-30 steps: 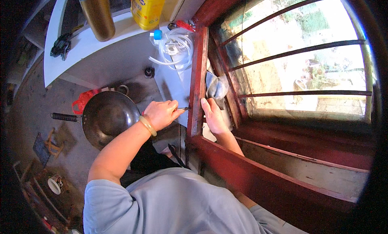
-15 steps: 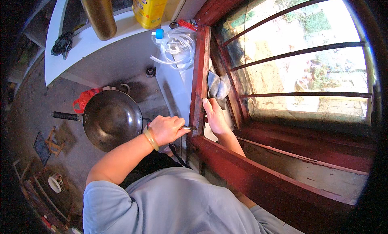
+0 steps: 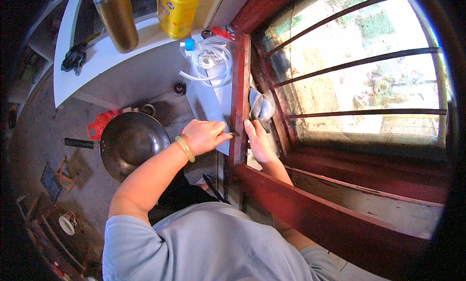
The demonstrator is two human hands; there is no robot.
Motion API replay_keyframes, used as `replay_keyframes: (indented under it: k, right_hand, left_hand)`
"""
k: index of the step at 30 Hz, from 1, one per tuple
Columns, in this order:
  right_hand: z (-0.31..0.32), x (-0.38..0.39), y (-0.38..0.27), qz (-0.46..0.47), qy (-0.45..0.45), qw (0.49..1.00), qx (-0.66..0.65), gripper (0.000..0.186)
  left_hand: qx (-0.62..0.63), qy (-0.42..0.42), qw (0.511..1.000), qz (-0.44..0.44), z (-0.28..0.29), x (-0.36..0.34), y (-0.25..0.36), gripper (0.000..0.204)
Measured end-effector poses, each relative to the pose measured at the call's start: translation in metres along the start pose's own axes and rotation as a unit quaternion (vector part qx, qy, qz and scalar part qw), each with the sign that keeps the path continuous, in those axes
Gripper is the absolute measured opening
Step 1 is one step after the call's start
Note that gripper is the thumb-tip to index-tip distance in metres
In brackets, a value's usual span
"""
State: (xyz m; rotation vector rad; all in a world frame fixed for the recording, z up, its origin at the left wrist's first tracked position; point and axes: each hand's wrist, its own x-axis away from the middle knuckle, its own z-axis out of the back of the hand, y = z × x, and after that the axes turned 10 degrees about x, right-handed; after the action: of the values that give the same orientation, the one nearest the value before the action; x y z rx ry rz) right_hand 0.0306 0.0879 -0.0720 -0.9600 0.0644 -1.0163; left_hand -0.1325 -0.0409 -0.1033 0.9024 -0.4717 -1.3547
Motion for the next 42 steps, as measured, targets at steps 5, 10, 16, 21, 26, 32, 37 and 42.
replay_keyframes:
  k: [5, 10, 16, 21, 26, 32, 37, 42]
  right_hand:
    - [0.0, -0.002, 0.005, 0.002, -0.032, 0.999, -0.004, 0.037]
    - [-0.003, 0.001, 0.002, -0.01, -0.01, 0.999, -0.032, 0.042]
    - [-0.004, 0.002, -0.002, 0.022, 0.001, 1.0, -0.012, 0.043]
    - [-0.004, 0.003, -0.007, 0.003, -0.014, 1.0, -0.013, 0.043]
    - [-0.005, 0.001, 0.0, 0.016, 0.004, 1.0, 0.011, 0.042]
    - [-0.004, 0.003, -0.007, 0.011, 0.005, 1.0, 0.02, 0.041]
    - [-0.005, 0.003, -0.005, 0.028, 0.014, 0.999, 0.026, 0.04]
    - [-0.003, 0.003, -0.006, 0.018, 0.01, 0.999, 0.026, 0.039]
  left_hand:
    - [-0.01, 0.032, 0.999, 0.025, 0.008, -0.013, -0.01, 0.033]
    - [0.011, 0.096, 0.995, 0.009, 0.016, 0.006, -0.002, 0.028]
    - [0.041, 0.034, 0.998, 0.014, 0.011, 0.031, 0.015, 0.029]
    - [0.028, 0.001, 0.999, 0.019, 0.001, 0.04, 0.019, 0.032]
    - [0.01, -0.019, 1.0, 0.003, 0.0, 0.031, 0.013, 0.032]
    - [-0.009, -0.022, 1.0, -0.005, 0.004, 0.012, 0.006, 0.031]
    - [-0.024, -0.009, 0.999, -0.029, 0.01, -0.006, -0.001, 0.032]
    - [-0.02, -0.007, 0.999, -0.03, 0.011, -0.013, -0.006, 0.033]
